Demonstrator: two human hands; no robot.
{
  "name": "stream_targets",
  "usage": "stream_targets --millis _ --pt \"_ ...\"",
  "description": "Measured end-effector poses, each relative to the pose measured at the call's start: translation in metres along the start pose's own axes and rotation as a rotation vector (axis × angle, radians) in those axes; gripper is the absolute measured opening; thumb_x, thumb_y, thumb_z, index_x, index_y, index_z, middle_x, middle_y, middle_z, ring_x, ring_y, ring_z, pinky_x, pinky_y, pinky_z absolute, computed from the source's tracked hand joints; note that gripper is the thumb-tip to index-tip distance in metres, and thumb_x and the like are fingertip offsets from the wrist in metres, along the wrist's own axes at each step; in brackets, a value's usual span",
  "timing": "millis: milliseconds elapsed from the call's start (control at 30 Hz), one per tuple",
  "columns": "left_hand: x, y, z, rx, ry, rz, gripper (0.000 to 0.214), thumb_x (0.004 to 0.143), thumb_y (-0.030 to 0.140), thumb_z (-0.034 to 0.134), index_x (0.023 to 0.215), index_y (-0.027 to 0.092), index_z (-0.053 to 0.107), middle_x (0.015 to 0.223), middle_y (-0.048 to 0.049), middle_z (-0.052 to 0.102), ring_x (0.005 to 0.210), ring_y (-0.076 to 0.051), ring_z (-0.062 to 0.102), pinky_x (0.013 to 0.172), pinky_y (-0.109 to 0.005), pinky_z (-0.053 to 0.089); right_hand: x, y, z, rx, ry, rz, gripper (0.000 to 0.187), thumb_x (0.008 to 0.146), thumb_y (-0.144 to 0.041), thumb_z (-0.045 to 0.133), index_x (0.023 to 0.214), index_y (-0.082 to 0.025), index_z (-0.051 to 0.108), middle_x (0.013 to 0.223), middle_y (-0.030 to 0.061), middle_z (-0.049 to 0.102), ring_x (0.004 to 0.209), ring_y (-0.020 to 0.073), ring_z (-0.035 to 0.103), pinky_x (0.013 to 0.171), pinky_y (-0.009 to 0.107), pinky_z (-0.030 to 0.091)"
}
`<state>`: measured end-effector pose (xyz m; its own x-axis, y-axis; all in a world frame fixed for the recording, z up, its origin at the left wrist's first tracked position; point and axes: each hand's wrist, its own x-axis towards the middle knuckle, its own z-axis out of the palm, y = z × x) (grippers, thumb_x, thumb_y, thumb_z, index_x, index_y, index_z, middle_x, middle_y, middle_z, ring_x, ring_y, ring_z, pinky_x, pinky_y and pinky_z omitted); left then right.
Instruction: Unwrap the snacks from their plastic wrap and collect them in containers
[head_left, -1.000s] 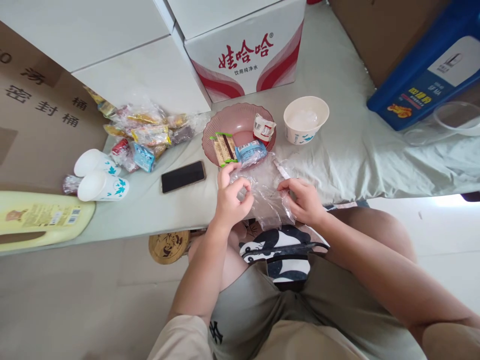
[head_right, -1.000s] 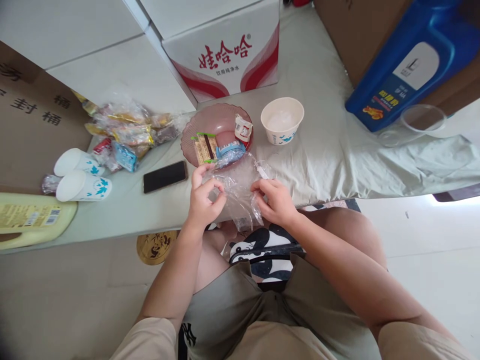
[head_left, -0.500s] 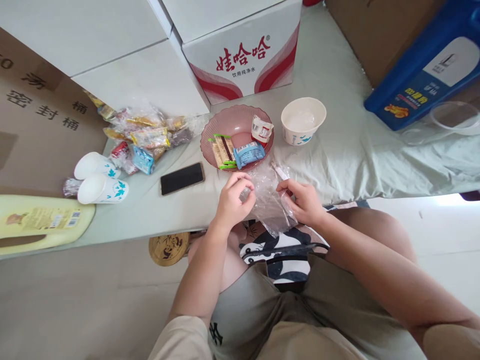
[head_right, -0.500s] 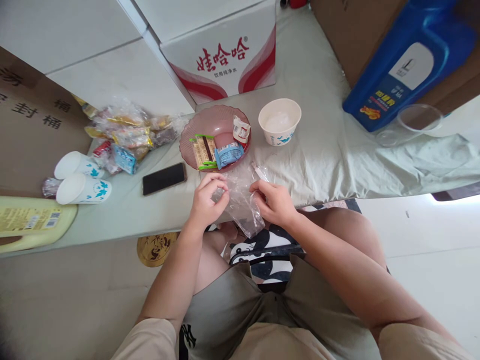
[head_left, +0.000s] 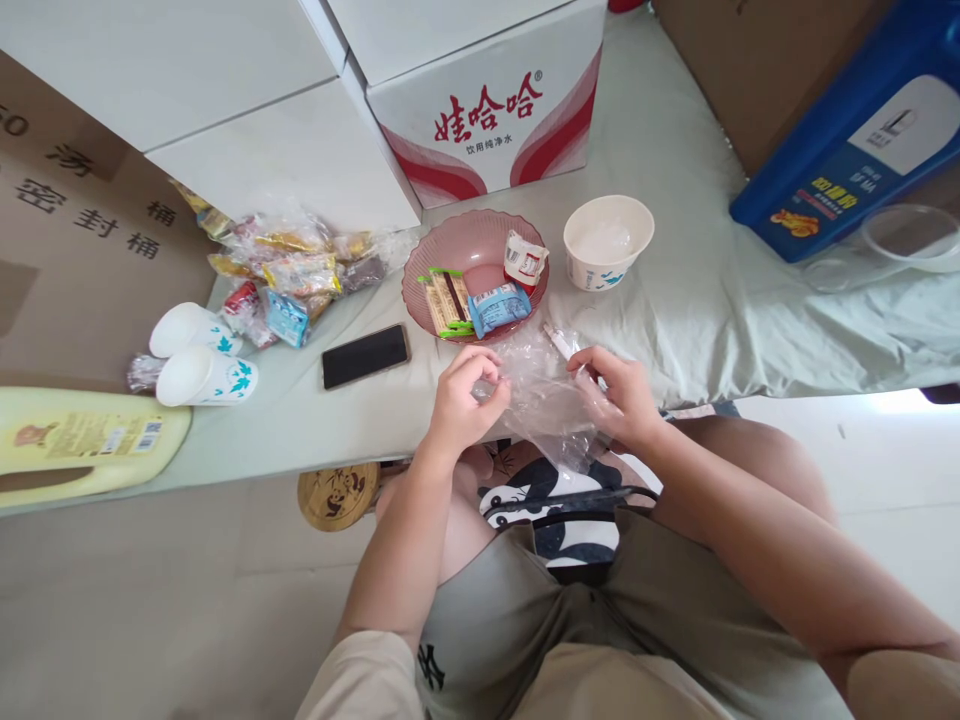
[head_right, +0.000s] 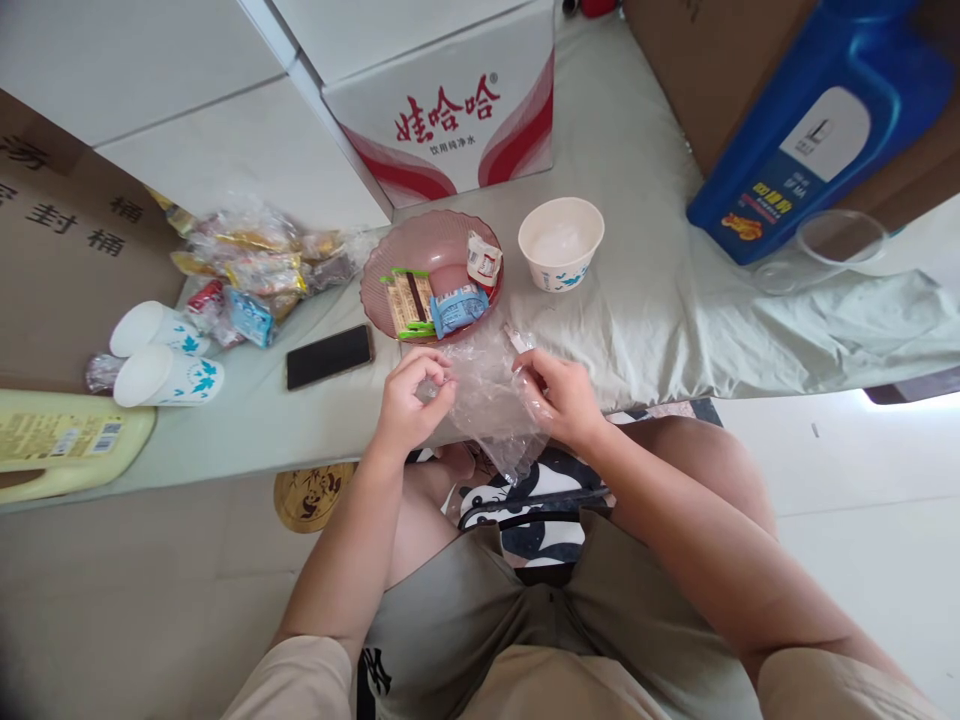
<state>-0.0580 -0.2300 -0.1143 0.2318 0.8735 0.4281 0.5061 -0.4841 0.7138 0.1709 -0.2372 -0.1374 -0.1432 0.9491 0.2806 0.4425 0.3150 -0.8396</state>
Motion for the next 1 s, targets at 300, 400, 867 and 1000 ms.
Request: stream_targets --millis 300,400,867,1000 --pt "0.002 -0.005 -0.004 -0.110 0.132 -0.087 0.032 0.083 0.024 0.063 0.062 0.021 0.040 0.079 -0.0024 0.063 0.074 -0.014 0.061 0.072 -0.029 0.050 0.006 -0.006 -0.005 0.059 0.120 0.196 0.010 0.082 -0.027 0.050 0.084 -0.025 0.059 0.056 -0.0034 0.057 0.051 0.0146 0.050 0.056 0.030 0.039" --pt "0.002 -0.007 -0.005 -0.156 0.175 -0.124 0.041 0.081 0.020 0.063 0.058 0.020 0.030 0.071 -0.0010 0.058 0.067 -0.013 0.058 0.065 -0.027 0.045 0.007 -0.002 -0.002 0.090 0.151 0.290 0.009 0.085 -0.027 0.050 0.088 -0.025 0.058 0.052 -0.0055 0.052 0.049 0.0149 0.049 0.056 0.030 0.039" --pt "0.005 -0.020 -0.001 -0.460 0.523 -0.386 0.027 0.069 0.022 0.067 0.051 0.017 0.048 0.075 -0.0017 0.062 0.061 -0.011 0.060 0.057 -0.025 0.048 0.007 -0.002 -0.010 0.204 0.172 0.107 0.016 0.087 -0.035 0.054 0.078 -0.023 0.059 0.069 -0.0011 0.058 0.063 0.0149 0.052 0.063 0.031 0.040" --pt "0.009 -0.017 -0.005 -0.545 0.642 -0.469 0.018 0.064 0.025 0.065 0.057 0.017 0.051 0.071 -0.0002 0.061 0.056 -0.010 0.060 0.055 -0.024 0.047 0.011 -0.001 -0.009 0.184 0.303 0.233 0.024 0.088 -0.035 0.053 0.068 -0.023 0.049 0.061 -0.0028 0.049 0.061 0.0136 0.045 0.060 0.030 0.037"
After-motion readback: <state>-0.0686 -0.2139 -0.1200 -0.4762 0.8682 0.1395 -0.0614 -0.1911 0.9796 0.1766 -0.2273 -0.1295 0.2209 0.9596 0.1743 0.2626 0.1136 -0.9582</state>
